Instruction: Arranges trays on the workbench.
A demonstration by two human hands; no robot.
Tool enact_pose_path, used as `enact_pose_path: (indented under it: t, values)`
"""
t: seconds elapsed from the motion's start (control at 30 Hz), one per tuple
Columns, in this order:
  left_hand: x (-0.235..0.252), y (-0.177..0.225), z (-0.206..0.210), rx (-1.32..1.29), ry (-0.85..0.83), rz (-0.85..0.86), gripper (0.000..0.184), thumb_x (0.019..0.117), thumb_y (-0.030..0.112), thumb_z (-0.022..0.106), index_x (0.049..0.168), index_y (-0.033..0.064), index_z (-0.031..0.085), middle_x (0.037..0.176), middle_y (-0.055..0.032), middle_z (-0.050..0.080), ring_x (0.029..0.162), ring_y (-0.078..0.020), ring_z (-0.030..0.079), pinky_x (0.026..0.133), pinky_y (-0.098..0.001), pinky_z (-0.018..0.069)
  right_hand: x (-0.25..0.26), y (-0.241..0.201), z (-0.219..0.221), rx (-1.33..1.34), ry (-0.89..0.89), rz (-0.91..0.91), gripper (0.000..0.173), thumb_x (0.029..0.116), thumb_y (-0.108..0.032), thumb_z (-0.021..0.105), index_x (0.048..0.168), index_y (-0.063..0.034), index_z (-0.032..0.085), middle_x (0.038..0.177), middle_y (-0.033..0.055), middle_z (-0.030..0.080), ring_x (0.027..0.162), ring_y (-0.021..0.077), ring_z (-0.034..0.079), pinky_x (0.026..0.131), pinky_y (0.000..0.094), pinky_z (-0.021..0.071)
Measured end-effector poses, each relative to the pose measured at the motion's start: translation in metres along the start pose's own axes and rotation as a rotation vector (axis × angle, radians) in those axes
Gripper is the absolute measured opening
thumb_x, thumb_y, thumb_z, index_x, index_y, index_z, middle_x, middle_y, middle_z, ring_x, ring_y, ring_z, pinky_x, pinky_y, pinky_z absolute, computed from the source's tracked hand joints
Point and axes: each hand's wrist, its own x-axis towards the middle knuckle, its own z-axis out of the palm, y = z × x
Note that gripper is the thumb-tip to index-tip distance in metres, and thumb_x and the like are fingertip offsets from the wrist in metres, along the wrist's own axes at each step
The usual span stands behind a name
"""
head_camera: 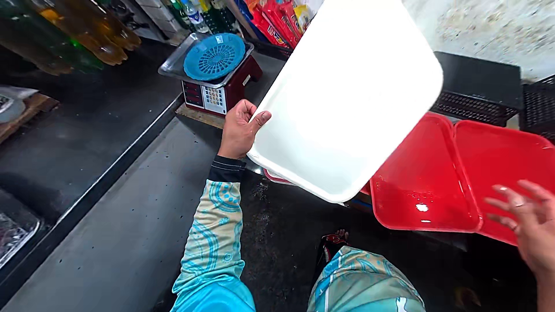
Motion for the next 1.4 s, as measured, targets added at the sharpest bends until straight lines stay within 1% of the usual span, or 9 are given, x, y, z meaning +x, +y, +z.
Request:
enact_pose_path:
  t: [0.17, 0.33, 0.47, 0.57, 0.67, 0.8, 1.03, 1.23, 1.4]
  values:
    - [0.017, 0.033, 0.065, -0.120, -0.246, 0.058, 0.023, 0.0926, 0.021, 0.075, 0.091, 0.0121, 0.054, 0.062, 0.0075, 0.056, 0.052, -0.0017, 0.057, 0.051, -0.0197, 0.0525, 0.019, -0.029, 0.003, 0.298, -0.173, 0.141, 0.102, 0.0857, -0.077, 0.060, 0.160, -0.0218, 0.018, 0.140, 0.0075, 0.062, 0.113, 0.0286, 0.070, 0.079, 0.0449, 0.0630]
    - [0.036, 0.048, 0.167, -0.232, -0.539, -0.083, 0.019, 0.1065, 0.028, 0.054, 0.096, 0.0126, 0.061, 0.072, 0.0055, 0.066, 0.062, -0.0033, 0.064, 0.058, -0.0239, 0.0576, -0.001, 0.014, 0.013, 0.626, 0.190, 0.314, 0.030, 0.1113, -0.022, 0.039, 0.140, -0.0136, 0.041, 0.105, 0.0079, 0.069, 0.085, 0.0188, 0.072, 0.068, 0.0357, 0.0626]
    - [0.028, 0.035, 0.219, -0.618, -0.740, -0.335, 0.048, 0.1054, 0.056, 0.045, 0.128, 0.0188, 0.065, 0.109, 0.0008, 0.074, 0.097, -0.0121, 0.073, 0.084, -0.0356, 0.0629, -0.035, 0.043, -0.013, 0.787, 0.500, 0.411, 0.029, 0.1110, -0.019, 0.042, 0.138, -0.0084, 0.046, 0.100, 0.0118, 0.070, 0.075, 0.0172, 0.071, 0.058, 0.0296, 0.0589]
    - [0.005, 0.034, 0.280, -0.604, -0.838, -0.395, 0.050, 0.1005, 0.057, 0.054, 0.135, 0.0219, 0.059, 0.109, -0.0030, 0.075, 0.090, -0.0173, 0.076, 0.072, -0.0381, 0.0653, -0.065, 0.063, -0.043, 0.852, 0.634, 0.396, 0.031, 0.1105, -0.018, 0.044, 0.139, -0.0076, 0.044, 0.104, 0.0136, 0.069, 0.080, 0.0188, 0.071, 0.063, 0.0303, 0.0597]
    - [-0.027, 0.045, 0.359, -0.522, -0.734, -0.435, 0.042, 0.1092, 0.049, 0.039, 0.132, 0.0200, 0.059, 0.104, -0.0006, 0.075, 0.082, -0.0108, 0.074, 0.064, -0.0310, 0.0634, -0.105, 0.093, -0.075, 0.867, 0.770, 0.412, 0.032, 0.1093, -0.017, 0.047, 0.140, -0.0085, 0.045, 0.105, 0.0145, 0.069, 0.079, 0.0193, 0.070, 0.061, 0.0297, 0.0580]
    - [-0.069, 0.084, 0.456, -0.529, -0.792, -0.398, 0.039, 0.1128, 0.037, 0.034, 0.131, 0.0145, 0.060, 0.107, 0.0000, 0.074, 0.093, -0.0106, 0.073, 0.078, -0.0331, 0.0636, -0.168, 0.126, -0.127, 0.910, 0.974, 0.416, 0.032, 0.1092, -0.017, 0.048, 0.140, -0.0080, 0.045, 0.108, 0.0156, 0.068, 0.083, 0.0210, 0.071, 0.064, 0.0317, 0.0598]
    - [-0.193, 0.174, 0.614, -0.422, -1.215, -0.412, 0.044, 0.1138, 0.034, 0.027, 0.132, 0.0079, 0.057, 0.099, -0.0076, 0.075, 0.080, -0.0178, 0.074, 0.070, -0.0378, 0.0638, -0.287, 0.206, -0.240, 0.923, 1.398, 0.426, 0.029, 0.1086, -0.018, 0.048, 0.137, -0.0098, 0.046, 0.102, 0.0101, 0.066, 0.081, 0.0164, 0.068, 0.066, 0.0319, 0.0589]
    - [-0.323, 0.221, 0.758, -0.452, -1.179, -0.240, 0.044, 0.1137, 0.028, 0.028, 0.125, 0.0017, 0.062, 0.100, -0.0095, 0.071, 0.086, -0.0152, 0.070, 0.078, -0.0372, 0.0603, -0.360, 0.262, -0.374, 0.809, 1.503, 0.372, 0.029, 0.1091, -0.018, 0.046, 0.138, -0.0167, 0.044, 0.102, 0.0013, 0.066, 0.082, 0.0091, 0.069, 0.068, 0.0269, 0.0595]
    - [-0.374, 0.273, 0.815, -0.581, -1.164, -0.274, 0.045, 0.1132, 0.028, 0.026, 0.131, 0.0039, 0.060, 0.114, -0.0083, 0.070, 0.105, -0.0133, 0.067, 0.094, -0.0362, 0.0561, -0.386, 0.266, -0.458, 0.753, 1.492, 0.354, 0.030, 0.1105, -0.019, 0.043, 0.141, -0.0199, 0.042, 0.105, 0.0012, 0.068, 0.081, 0.0097, 0.071, 0.064, 0.0254, 0.0595]
